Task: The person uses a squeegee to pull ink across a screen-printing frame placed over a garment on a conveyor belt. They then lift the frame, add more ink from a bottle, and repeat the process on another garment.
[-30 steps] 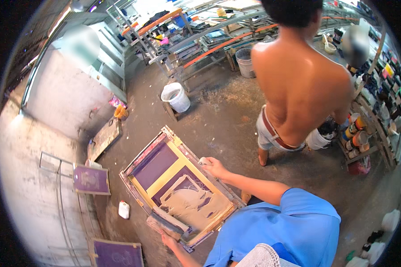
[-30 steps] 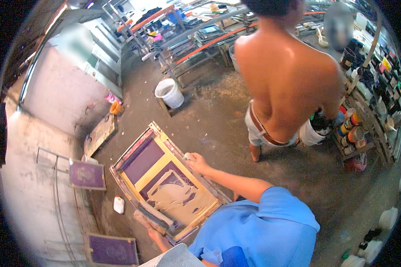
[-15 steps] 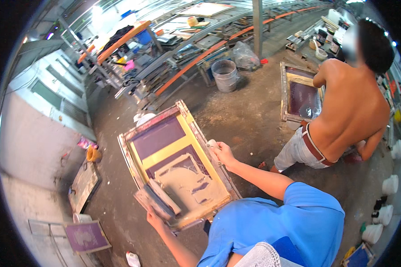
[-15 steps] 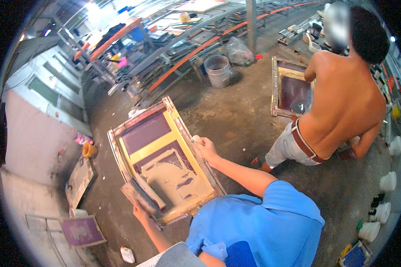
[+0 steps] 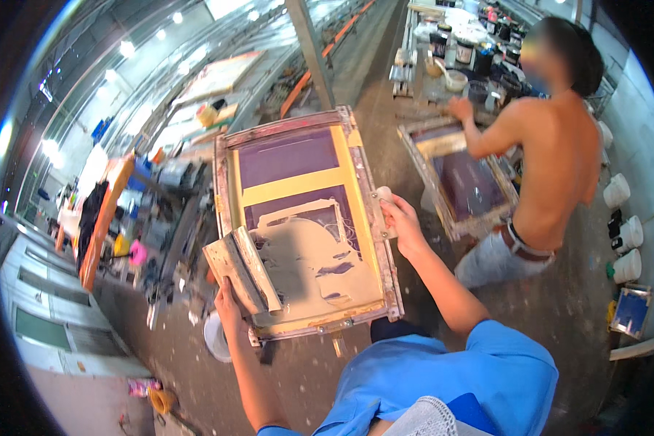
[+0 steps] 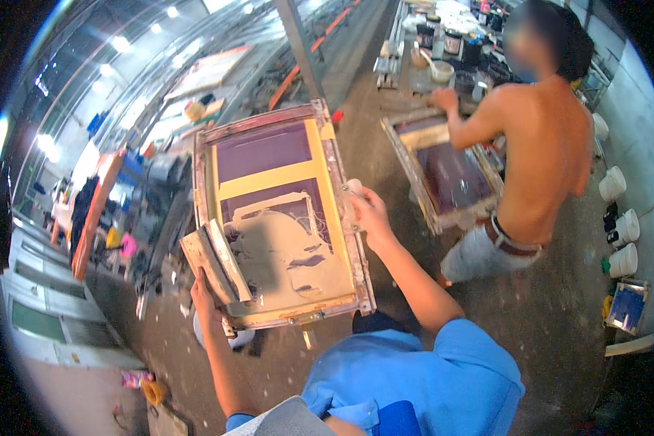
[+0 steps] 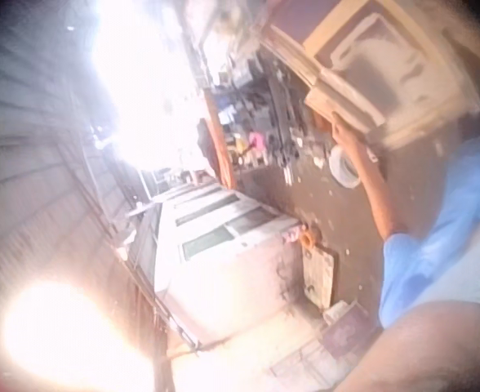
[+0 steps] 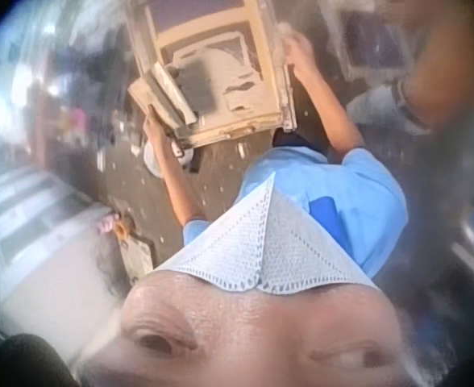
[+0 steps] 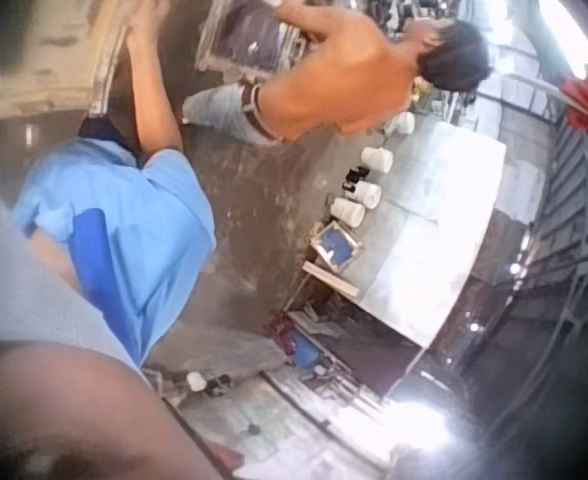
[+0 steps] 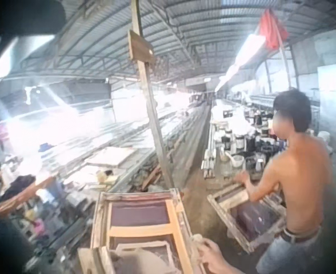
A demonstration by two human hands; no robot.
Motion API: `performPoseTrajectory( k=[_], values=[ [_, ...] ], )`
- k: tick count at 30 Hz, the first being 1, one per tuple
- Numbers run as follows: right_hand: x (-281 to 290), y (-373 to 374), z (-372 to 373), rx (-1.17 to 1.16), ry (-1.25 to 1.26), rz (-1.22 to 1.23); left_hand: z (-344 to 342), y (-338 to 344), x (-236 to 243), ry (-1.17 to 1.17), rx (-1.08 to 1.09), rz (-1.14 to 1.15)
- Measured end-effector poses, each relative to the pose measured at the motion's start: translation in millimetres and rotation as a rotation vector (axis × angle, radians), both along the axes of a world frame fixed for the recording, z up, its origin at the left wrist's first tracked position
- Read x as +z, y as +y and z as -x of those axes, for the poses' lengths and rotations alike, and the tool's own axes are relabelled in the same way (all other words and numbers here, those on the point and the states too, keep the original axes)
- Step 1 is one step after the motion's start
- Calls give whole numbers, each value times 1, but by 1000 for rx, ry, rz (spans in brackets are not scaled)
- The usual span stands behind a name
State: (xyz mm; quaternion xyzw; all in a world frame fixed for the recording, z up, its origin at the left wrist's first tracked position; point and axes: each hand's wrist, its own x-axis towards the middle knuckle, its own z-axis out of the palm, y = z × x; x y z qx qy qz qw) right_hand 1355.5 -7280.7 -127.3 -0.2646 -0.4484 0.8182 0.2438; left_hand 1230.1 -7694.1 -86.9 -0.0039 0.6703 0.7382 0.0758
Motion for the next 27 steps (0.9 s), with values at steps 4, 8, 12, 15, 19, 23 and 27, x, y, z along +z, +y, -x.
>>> performPoseTrajectory(
  k=[4,8,12,15,19,23,27],
  values=[
    [30,84,85,-130,121,-13,127,103,22,-6,-128,-49],
    [52,150,152,-203,104,-43,213,184,41,2,-187,-56],
    [70,214,219,-248,129,-78,306,259,59,-14,-289,-24],
    [62,242,263,-346,118,-102,364,304,55,-3,-308,-19],
    [52,327,332,-505,107,-152,466,411,44,33,-415,-74],
    [62,419,397,-677,42,-236,553,524,44,-18,-543,-62],
    [97,503,428,-705,-34,-338,608,624,59,-27,-659,-108]
  ],
)
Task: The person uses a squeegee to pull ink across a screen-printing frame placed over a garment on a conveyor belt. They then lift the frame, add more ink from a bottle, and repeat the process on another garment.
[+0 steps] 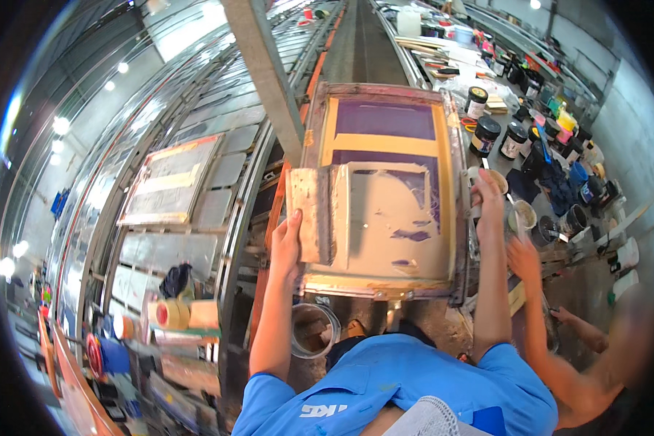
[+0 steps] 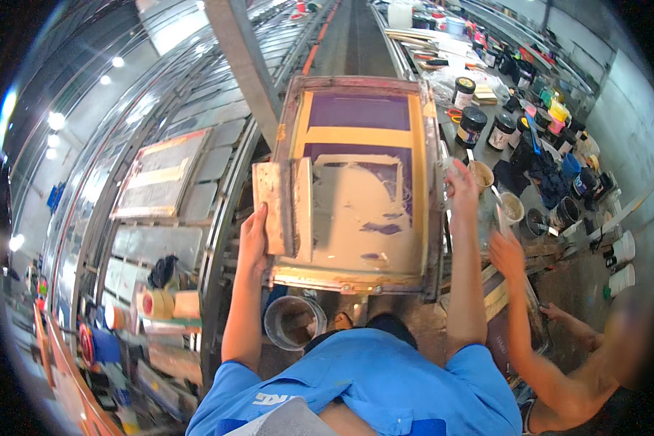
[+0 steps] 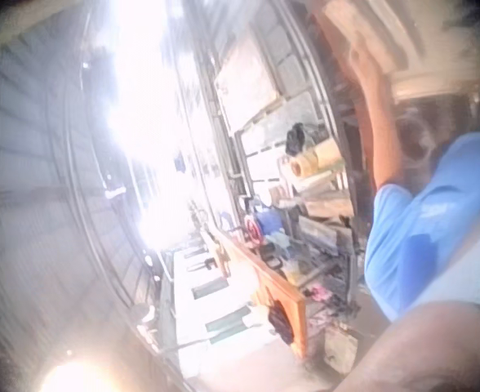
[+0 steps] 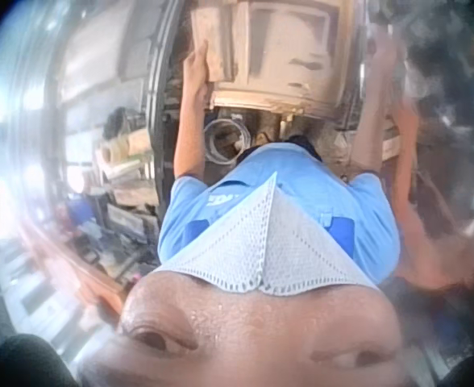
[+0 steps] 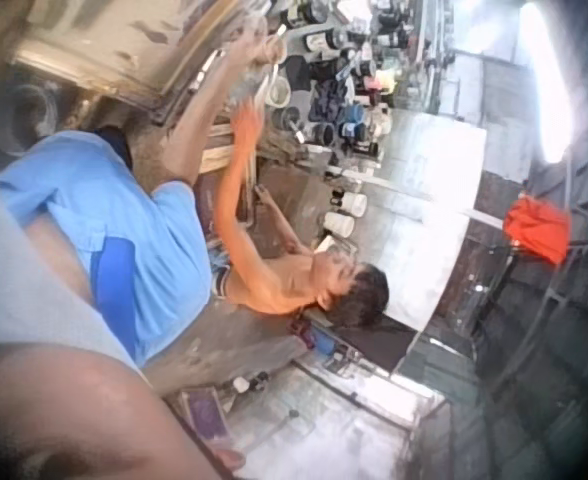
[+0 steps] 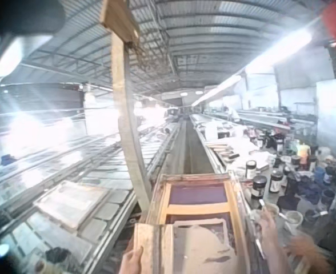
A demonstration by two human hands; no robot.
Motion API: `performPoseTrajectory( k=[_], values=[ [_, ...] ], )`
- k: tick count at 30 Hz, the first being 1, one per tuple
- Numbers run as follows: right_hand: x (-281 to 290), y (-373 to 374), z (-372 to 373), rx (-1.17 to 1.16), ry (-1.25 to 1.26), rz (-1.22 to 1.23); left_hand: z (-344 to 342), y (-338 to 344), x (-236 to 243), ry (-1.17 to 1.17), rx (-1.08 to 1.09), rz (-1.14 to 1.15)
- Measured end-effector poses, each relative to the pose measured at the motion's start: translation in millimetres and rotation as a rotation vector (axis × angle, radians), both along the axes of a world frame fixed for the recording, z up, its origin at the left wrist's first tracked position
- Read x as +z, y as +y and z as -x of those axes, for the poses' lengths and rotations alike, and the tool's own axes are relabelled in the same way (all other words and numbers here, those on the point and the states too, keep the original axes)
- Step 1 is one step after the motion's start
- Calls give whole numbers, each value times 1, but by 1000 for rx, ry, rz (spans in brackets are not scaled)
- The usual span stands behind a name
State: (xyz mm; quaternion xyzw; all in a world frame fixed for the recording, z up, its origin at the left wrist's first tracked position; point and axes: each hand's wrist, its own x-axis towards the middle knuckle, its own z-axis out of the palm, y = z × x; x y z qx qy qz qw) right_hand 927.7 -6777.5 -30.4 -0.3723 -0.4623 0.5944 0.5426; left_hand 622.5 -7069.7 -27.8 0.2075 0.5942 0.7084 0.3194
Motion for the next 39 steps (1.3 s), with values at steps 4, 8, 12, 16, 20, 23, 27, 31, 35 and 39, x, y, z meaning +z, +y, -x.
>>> performPoseTrajectory(
  k=[4,8,12,16,20,23,27,31,35,39],
  values=[
    [19,75,19,-48,-65,-26,46,104,4,-91,-97,-36],
    [23,160,42,-102,-69,15,92,220,-13,-148,-163,-56],
    [18,268,85,-167,-70,-28,148,350,-27,-144,-200,-19],
    [12,381,150,-126,-75,-24,203,450,-30,-116,-143,-61],
    [2,471,239,-38,-86,-38,278,515,-23,-72,2,11],
    [-13,521,303,4,-77,63,321,548,-32,-93,92,51],
    [-32,606,421,115,9,99,411,614,-50,-117,242,26],
    [-32,694,530,219,22,69,512,689,-67,-133,255,-58],
    [-12,776,614,240,5,58,611,786,-61,-123,246,-25],
    [0,855,672,190,9,59,692,897,-51,-125,227,93]
  ],
)
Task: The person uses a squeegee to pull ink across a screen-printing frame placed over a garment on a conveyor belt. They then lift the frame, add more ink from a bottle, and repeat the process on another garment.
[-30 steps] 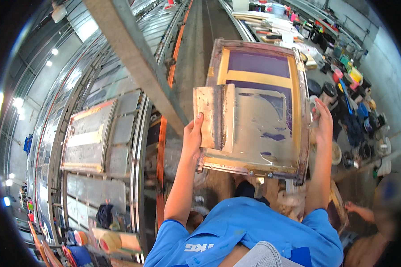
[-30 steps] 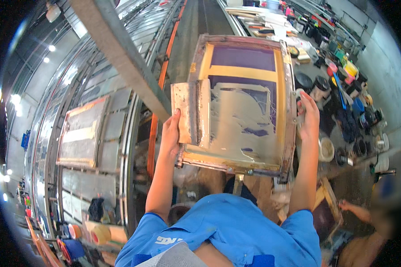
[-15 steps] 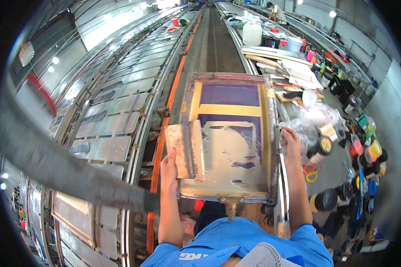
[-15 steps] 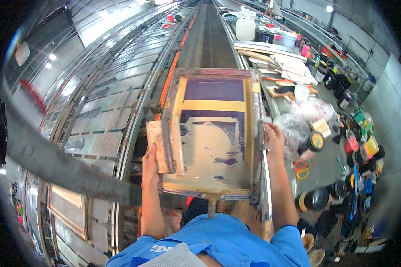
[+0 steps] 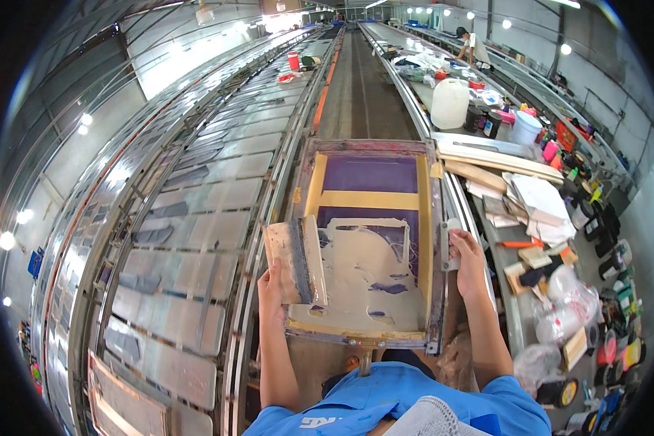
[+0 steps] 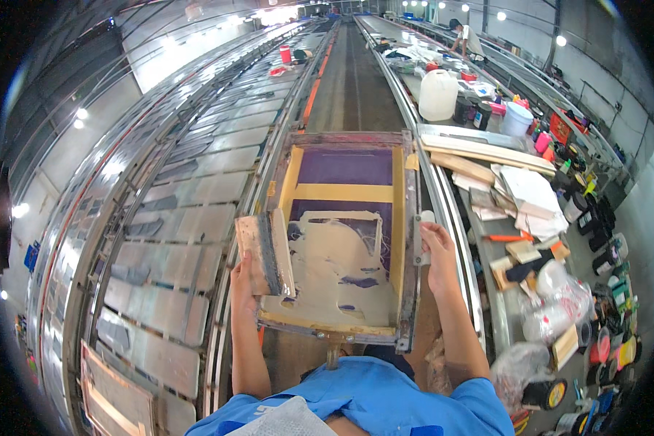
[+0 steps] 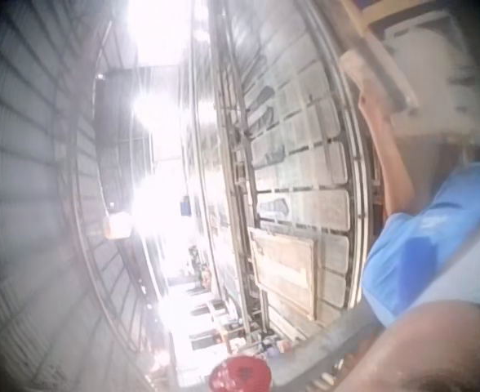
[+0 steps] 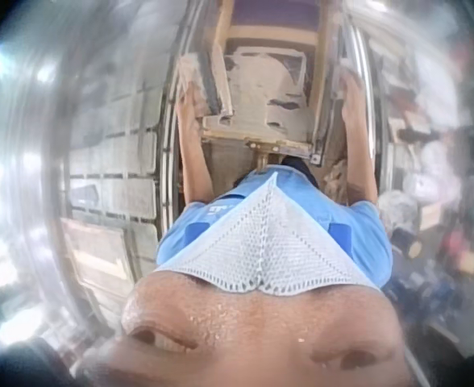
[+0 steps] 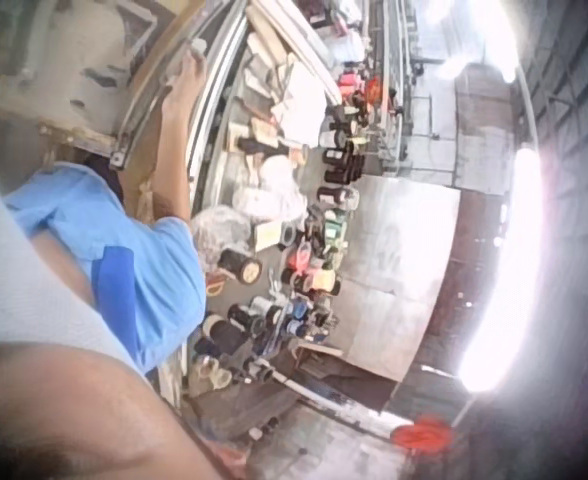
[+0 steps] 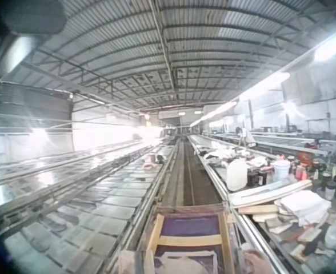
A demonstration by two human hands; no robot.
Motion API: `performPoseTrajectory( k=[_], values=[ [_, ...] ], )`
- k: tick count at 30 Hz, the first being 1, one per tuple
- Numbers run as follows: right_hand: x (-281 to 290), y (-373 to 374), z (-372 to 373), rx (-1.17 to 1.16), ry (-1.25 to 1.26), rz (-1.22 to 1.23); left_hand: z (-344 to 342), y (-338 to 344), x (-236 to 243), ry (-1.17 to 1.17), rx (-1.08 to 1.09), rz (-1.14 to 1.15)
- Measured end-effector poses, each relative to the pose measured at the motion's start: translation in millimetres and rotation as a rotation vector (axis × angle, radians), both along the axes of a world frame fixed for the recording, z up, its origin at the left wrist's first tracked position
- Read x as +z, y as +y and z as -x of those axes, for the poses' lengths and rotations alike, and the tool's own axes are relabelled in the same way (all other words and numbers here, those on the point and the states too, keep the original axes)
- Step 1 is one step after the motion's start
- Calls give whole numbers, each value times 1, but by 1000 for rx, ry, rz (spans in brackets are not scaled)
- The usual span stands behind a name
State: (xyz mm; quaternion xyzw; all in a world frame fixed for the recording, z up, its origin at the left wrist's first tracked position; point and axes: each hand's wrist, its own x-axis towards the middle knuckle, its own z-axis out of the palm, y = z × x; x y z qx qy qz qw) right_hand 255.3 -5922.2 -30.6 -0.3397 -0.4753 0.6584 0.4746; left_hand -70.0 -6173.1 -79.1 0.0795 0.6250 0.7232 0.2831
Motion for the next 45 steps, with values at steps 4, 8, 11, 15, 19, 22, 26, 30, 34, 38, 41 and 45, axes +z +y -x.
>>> performPoseTrajectory(
  k=[4,8,11,15,19,22,26,30,34,38,41,45],
  values=[
    [-14,76,48,-99,6,47,72,111,-10,70,-109,85],
    [-31,179,113,-180,43,65,149,243,-27,103,-94,103],
    [-28,264,171,-200,44,83,213,330,-17,148,-146,93],
    [-15,379,255,-135,69,65,283,425,10,185,-49,106],
    [-24,471,320,17,157,254,324,472,8,101,32,35],
    [-37,546,385,68,133,230,368,527,-10,63,74,-13],
    [-44,650,463,93,126,188,440,622,-30,75,76,-39],
    [-36,757,529,73,32,157,521,742,-30,57,81,-27],
    [-32,845,568,-2,63,190,596,860,-22,25,-47,-21],
    [-45,920,605,-150,108,211,655,981,-19,62,-137,153],
    [-63,1001,641,-189,120,250,700,1089,-28,123,-177,166],
    [-68,1138,710,-213,154,216,764,1234,-35,166,-176,226]
  ],
)
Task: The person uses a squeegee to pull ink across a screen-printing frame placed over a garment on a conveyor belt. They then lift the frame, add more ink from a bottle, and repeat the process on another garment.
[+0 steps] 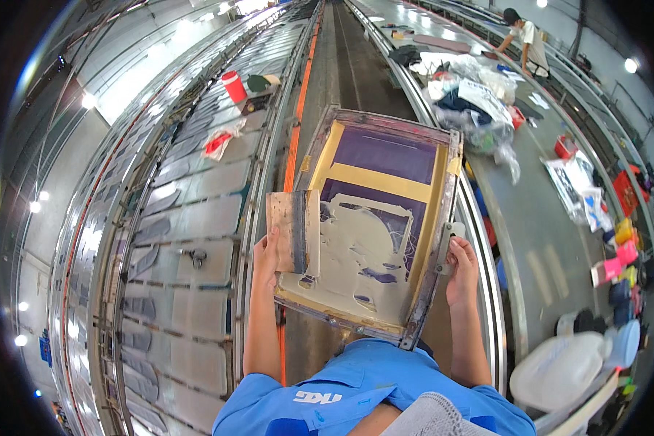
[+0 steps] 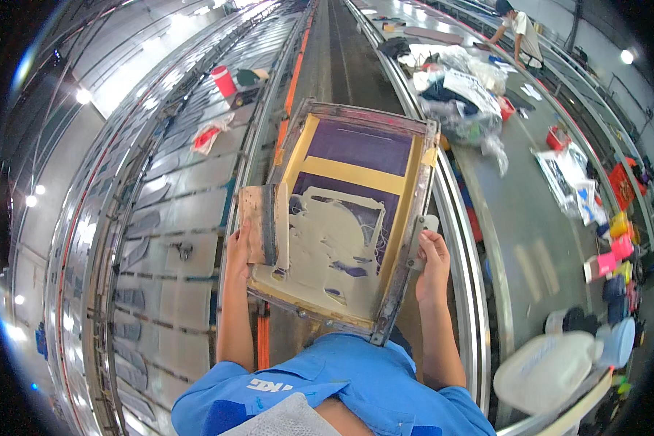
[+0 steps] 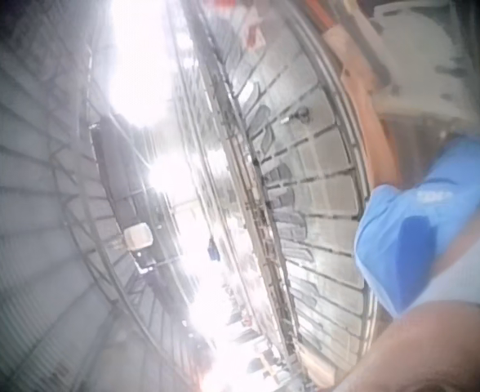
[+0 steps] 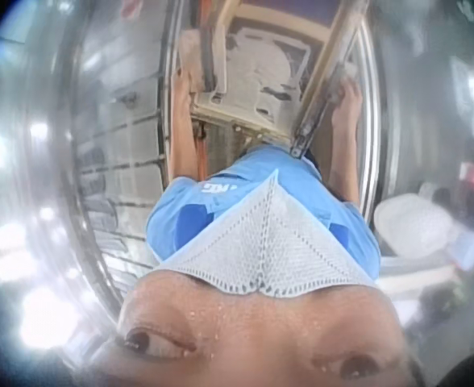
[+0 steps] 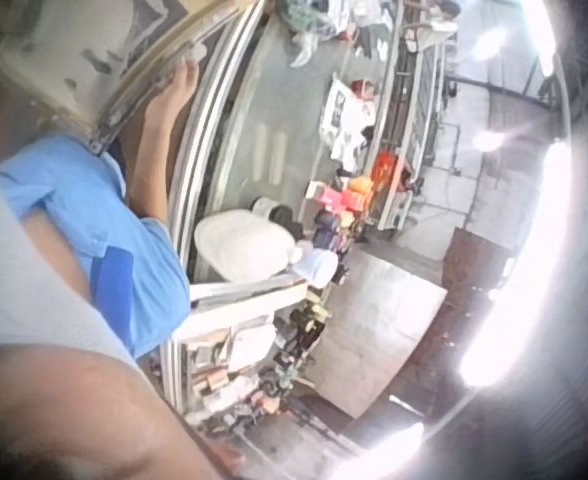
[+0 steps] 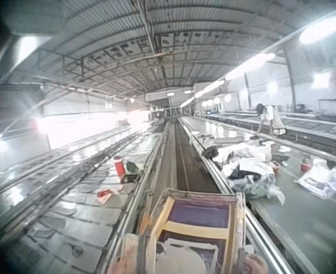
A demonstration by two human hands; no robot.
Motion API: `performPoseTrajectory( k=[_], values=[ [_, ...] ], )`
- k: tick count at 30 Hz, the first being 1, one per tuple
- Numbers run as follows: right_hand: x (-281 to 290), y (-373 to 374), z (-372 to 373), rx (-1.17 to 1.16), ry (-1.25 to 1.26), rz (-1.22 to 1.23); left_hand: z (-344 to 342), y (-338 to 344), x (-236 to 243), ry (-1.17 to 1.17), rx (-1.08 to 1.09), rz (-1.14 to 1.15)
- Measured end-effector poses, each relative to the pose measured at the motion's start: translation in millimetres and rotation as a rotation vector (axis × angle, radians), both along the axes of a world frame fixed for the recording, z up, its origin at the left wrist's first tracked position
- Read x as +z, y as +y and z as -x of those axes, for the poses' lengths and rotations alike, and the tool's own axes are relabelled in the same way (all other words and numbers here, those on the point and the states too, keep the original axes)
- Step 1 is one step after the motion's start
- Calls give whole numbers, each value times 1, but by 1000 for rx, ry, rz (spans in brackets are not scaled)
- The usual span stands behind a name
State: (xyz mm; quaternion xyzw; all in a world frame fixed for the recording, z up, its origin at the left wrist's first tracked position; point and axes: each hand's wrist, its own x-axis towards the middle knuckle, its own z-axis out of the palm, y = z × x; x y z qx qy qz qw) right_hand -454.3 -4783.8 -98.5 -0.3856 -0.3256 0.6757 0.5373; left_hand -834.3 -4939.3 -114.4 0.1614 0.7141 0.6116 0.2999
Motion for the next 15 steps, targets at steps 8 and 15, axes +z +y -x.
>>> performPoseTrajectory(
  k=[8,15],
  values=[
    [24,223,151,163,3,-24,122,166,6,-21,174,-102],
    [-10,403,301,275,-26,18,249,304,-32,-136,223,-205]
  ],
)
